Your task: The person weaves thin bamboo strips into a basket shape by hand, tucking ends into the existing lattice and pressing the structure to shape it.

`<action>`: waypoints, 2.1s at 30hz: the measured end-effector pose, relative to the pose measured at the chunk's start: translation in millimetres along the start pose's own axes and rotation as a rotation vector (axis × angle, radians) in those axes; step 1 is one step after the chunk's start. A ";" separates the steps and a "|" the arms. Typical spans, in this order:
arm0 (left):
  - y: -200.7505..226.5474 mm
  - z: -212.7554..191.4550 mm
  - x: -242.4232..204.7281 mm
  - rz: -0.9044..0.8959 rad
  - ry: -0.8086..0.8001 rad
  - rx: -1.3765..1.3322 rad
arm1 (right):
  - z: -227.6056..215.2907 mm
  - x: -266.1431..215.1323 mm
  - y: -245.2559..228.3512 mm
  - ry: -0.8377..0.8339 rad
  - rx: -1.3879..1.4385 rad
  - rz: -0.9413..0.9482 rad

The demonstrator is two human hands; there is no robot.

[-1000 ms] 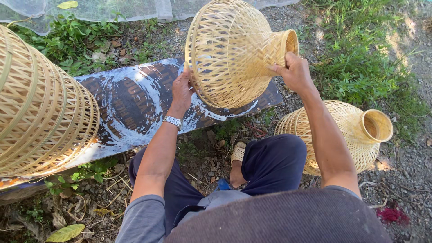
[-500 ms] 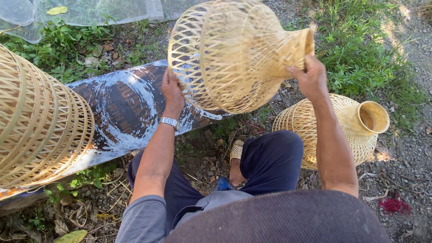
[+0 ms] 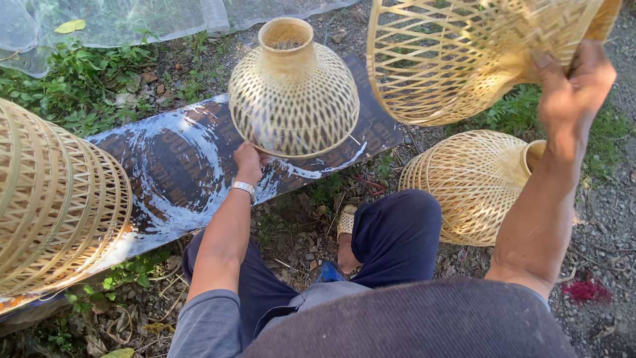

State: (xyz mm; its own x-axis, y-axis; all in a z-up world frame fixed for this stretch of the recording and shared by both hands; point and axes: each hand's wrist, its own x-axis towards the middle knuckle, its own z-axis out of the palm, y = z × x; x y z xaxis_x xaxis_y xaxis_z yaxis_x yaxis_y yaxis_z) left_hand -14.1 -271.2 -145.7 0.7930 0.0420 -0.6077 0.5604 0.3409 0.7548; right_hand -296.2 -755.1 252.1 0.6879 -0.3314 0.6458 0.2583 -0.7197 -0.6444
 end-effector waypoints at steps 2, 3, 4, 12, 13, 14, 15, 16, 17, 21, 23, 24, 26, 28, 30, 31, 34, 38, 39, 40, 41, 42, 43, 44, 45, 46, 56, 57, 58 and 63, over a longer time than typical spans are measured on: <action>-8.8 9.7 -12.5 -0.024 -0.150 0.121 | -8.6 -3.8 4.9 0.003 -0.020 0.050; -14.9 15.1 -22.6 -0.061 -0.266 0.163 | -9.9 -2.1 6.7 0.006 -0.048 0.061; -18.6 22.7 -32.4 -0.129 -0.341 0.266 | -11.4 -4.5 6.3 0.016 -0.077 0.078; 32.2 33.2 -102.8 0.273 -0.606 1.090 | 16.2 6.5 -35.6 -0.012 -0.160 -0.156; 50.3 26.2 -103.9 0.439 -0.511 1.234 | 23.1 11.7 -46.8 -0.025 -0.164 -0.219; 71.0 16.3 -103.3 0.813 -0.478 1.091 | 31.2 18.5 -58.8 -0.034 -0.229 -0.280; 89.6 4.9 -103.4 1.177 -0.441 0.924 | 46.9 23.5 -70.2 -0.057 -0.226 -0.375; 107.0 -7.1 -103.6 1.074 -0.341 0.812 | 62.9 28.4 -82.3 -0.081 -0.222 -0.469; 126.4 -23.0 -103.5 0.966 -0.244 0.700 | 84.4 40.0 -93.2 -0.103 -0.234 -0.526; 188.5 -104.2 -109.1 0.782 -0.073 -0.127 | 181.2 71.4 -138.9 -0.162 -0.323 -0.819; 212.2 -145.6 -107.9 0.881 0.002 -0.353 | 242.8 78.4 -159.1 -0.235 -0.319 -0.921; 217.2 -164.4 -107.4 0.931 0.040 -0.465 | 273.9 80.7 -167.7 -0.287 -0.317 -0.944; 217.6 -196.5 -109.2 1.022 0.118 -0.442 | 338.7 79.3 -181.7 -0.436 -0.277 -0.921; 218.3 -219.3 -108.7 1.111 0.234 -0.330 | 393.3 67.8 -189.4 -0.499 -0.204 -0.919; 215.6 -227.9 -110.1 1.184 0.390 -0.122 | 432.2 48.4 -189.5 -0.441 -0.105 -1.058; 215.1 -232.0 -112.6 1.178 0.392 0.047 | 449.2 37.2 -189.0 -0.480 -0.082 -1.069; 212.6 -231.7 -124.8 1.060 0.335 0.403 | 488.4 -0.9 -185.7 -0.580 -0.052 -1.085; 209.6 -207.2 -141.9 0.989 0.244 0.578 | 509.3 -37.1 -176.6 -0.677 -0.072 -1.044; 210.1 -199.8 -146.1 1.035 0.254 0.651 | 511.0 -41.8 -174.5 -0.705 -0.067 -1.027; 210.5 -192.6 -150.9 1.124 0.267 0.744 | 512.5 -46.6 -173.0 -0.724 -0.048 -0.983; 211.5 -183.8 -155.7 1.214 0.276 0.839 | 512.4 -52.4 -171.2 -0.741 -0.032 -0.936; 212.3 -174.6 -160.9 1.304 0.283 0.934 | 511.9 -56.5 -168.8 -0.758 -0.016 -0.890; 212.8 -164.0 -166.1 1.322 0.218 0.951 | 509.4 -60.6 -164.6 -0.639 0.008 -0.864; 213.2 -153.2 -171.1 1.340 0.151 0.968 | 503.3 -69.7 -158.6 -0.520 0.032 -0.838; 212.7 -143.2 -176.3 1.355 0.087 0.982 | 496.9 -82.3 -152.0 -0.404 0.056 -0.812; 212.1 -134.4 -181.0 1.298 0.050 1.045 | 489.4 -95.9 -143.8 -0.416 0.046 -0.698; 205.2 -100.2 -170.3 1.436 0.044 1.234 | 439.3 -235.6 -93.9 -0.679 0.109 -0.167; 204.0 -106.6 -169.9 1.486 0.002 1.180 | 438.2 -242.8 -96.1 -0.703 0.119 -0.154; 200.8 -109.5 -170.1 1.503 0.018 1.183 | 438.2 -246.7 -98.3 -0.717 0.122 -0.141; 193.1 -98.8 -168.6 1.527 0.086 1.189 | 450.6 -240.5 -114.0 -0.729 0.103 -0.162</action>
State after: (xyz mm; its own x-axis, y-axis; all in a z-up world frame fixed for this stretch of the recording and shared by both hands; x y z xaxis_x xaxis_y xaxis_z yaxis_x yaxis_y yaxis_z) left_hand -63.2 -119.6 78.1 0.7019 -0.3081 0.6423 -0.6052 -0.7335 0.3095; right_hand -185.5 -318.5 -14.2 0.9013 0.2871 0.3243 0.4318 -0.6529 -0.6223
